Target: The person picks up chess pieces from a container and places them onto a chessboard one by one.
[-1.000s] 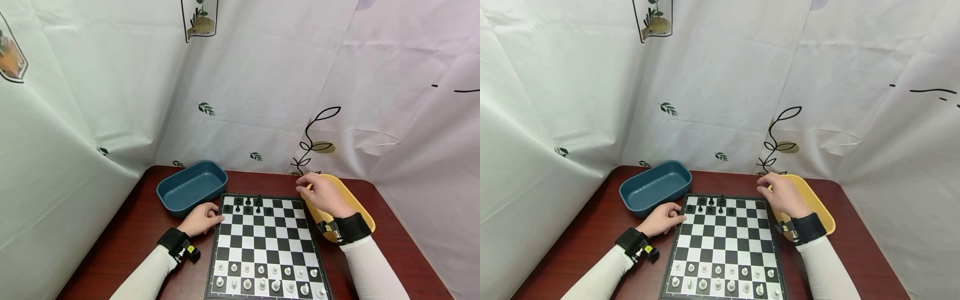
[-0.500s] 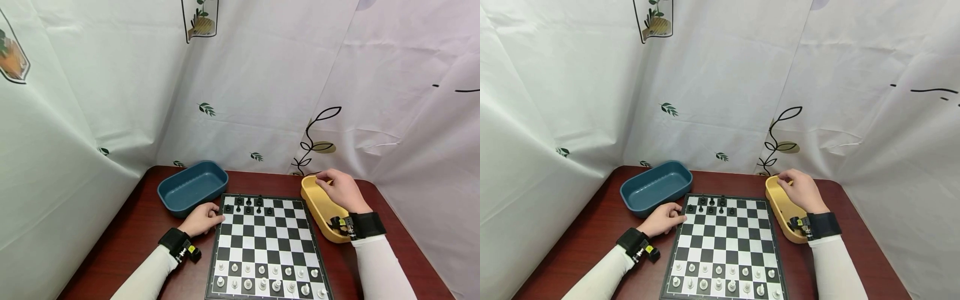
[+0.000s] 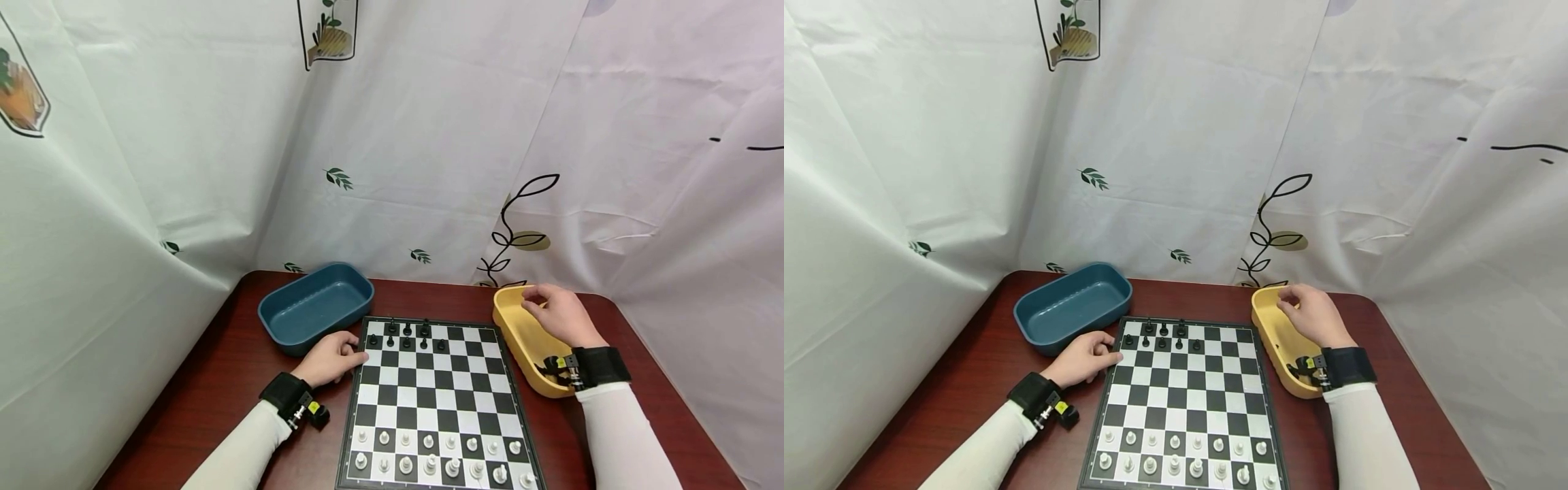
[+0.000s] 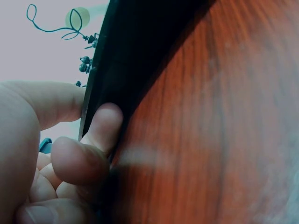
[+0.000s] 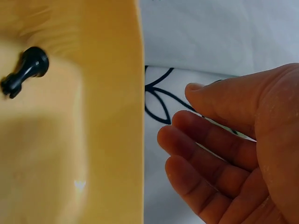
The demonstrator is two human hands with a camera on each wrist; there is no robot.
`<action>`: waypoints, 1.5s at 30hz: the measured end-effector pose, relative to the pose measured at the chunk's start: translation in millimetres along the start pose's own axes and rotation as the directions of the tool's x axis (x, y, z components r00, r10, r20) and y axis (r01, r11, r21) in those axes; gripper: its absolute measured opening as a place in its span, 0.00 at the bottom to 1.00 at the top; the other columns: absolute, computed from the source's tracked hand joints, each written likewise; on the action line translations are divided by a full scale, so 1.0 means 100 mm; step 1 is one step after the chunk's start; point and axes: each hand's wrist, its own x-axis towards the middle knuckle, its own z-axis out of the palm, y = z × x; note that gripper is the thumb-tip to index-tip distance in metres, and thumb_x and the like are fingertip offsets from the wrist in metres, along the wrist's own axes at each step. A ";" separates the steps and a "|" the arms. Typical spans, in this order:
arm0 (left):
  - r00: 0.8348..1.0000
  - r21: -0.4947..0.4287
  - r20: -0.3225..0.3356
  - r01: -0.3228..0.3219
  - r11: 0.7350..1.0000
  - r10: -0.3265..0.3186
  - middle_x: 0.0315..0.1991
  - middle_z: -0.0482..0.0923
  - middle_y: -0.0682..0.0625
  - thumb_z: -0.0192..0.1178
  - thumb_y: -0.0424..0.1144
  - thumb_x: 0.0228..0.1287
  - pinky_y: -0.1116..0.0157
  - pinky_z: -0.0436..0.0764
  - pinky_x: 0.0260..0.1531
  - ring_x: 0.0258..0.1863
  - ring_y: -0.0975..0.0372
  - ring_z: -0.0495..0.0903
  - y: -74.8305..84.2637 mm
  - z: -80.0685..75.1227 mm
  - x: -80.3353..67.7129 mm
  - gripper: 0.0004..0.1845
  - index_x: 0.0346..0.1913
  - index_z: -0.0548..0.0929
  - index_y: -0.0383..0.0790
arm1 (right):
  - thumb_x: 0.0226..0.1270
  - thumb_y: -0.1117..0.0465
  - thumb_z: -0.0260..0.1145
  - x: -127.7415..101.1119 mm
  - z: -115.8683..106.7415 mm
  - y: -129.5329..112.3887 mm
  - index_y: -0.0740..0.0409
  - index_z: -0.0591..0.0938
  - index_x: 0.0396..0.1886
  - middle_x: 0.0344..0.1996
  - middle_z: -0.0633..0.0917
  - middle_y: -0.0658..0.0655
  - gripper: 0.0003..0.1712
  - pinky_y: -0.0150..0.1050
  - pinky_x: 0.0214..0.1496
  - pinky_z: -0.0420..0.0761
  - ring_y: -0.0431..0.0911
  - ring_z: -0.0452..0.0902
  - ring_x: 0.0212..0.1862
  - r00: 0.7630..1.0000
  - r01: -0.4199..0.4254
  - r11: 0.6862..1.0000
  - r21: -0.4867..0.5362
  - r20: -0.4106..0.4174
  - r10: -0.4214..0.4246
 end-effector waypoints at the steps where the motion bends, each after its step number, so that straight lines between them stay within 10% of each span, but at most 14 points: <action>1: 1.000 0.000 0.001 -0.001 1.000 0.001 0.23 0.79 0.52 0.75 0.46 0.74 0.63 0.74 0.17 0.12 0.63 0.71 0.00 0.00 0.00 0.26 0.62 0.81 0.29 | 0.77 0.63 0.76 0.00 0.01 0.02 0.63 0.91 0.54 0.51 0.91 0.64 0.12 0.61 0.52 0.84 0.61 0.88 0.49 1.000 0.001 1.000 -0.008 0.009 -0.001; 40: 1.000 -0.008 0.013 0.007 1.000 -0.007 0.23 0.79 0.51 0.75 0.46 0.75 0.63 0.74 0.17 0.12 0.62 0.71 -0.01 0.00 0.01 0.27 0.63 0.80 0.29 | 0.65 0.75 0.66 -0.05 0.24 0.01 0.69 0.87 0.60 0.53 0.91 0.63 0.23 0.63 0.61 0.84 0.63 0.87 0.57 0.923 0.059 0.998 0.034 0.379 -0.068; 45: 1.000 -0.011 0.010 0.007 1.000 -0.007 0.23 0.79 0.51 0.75 0.46 0.75 0.63 0.75 0.18 0.12 0.62 0.71 0.00 0.00 0.00 0.28 0.64 0.80 0.29 | 0.64 0.77 0.64 -0.05 0.25 0.00 0.58 0.89 0.51 0.44 0.89 0.55 0.20 0.51 0.52 0.82 0.53 0.84 0.47 0.910 0.082 0.996 0.029 0.405 -0.087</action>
